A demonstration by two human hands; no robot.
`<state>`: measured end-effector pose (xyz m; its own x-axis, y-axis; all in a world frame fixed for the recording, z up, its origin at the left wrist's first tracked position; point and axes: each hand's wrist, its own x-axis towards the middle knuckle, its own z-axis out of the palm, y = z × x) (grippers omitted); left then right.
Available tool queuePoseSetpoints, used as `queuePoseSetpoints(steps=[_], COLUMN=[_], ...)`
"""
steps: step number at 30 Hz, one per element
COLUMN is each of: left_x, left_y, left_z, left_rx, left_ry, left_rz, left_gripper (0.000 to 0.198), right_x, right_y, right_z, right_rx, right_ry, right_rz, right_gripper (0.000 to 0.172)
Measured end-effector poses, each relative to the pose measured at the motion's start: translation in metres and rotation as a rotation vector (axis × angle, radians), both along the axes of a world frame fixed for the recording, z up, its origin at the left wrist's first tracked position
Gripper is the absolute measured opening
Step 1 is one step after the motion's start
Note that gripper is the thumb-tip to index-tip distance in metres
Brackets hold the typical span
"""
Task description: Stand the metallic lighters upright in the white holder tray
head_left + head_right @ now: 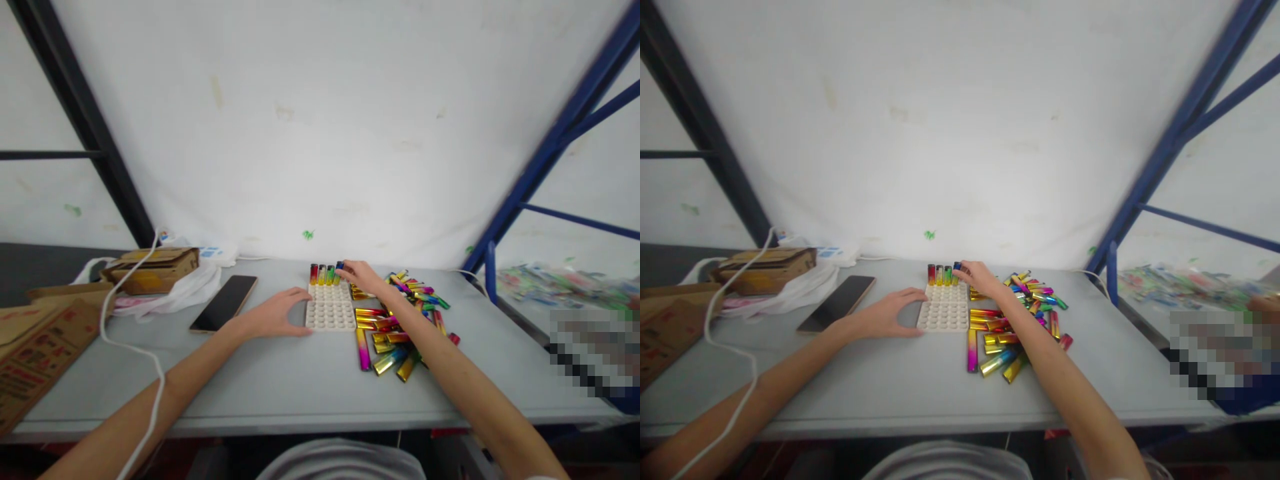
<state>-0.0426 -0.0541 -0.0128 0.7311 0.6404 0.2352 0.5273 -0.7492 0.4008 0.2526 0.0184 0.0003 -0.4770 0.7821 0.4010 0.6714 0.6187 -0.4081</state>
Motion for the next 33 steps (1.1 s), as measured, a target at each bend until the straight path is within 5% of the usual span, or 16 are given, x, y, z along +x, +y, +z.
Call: queuePoseSetpoints(steps=[20, 24, 28, 33], left_x=[0.001, 0.001, 0.0, 0.0], left_y=[-0.001, -0.001, -0.001, 0.0], left_z=[0.002, 0.003, 0.002, 0.002], left_rx=[-0.005, -0.007, 0.001, -0.003], left_ry=[0.009, 0.012, 0.012, 0.029], left_rz=[0.022, 0.02, 0.009, 0.007], left_gripper=[0.067, 0.067, 0.067, 0.067], right_x=[0.002, 0.011, 0.03, 0.048], right_y=[0.002, -0.002, -0.025, -0.098], right_z=[-0.001, 0.008, 0.022, 0.034], right_rx=[-0.143, -0.185, -0.242, -0.162], right_ry=[0.054, 0.018, 0.024, -0.132], right_rz=[0.092, 0.085, 0.063, -0.002], right_gripper=[0.047, 0.033, 0.029, 0.022])
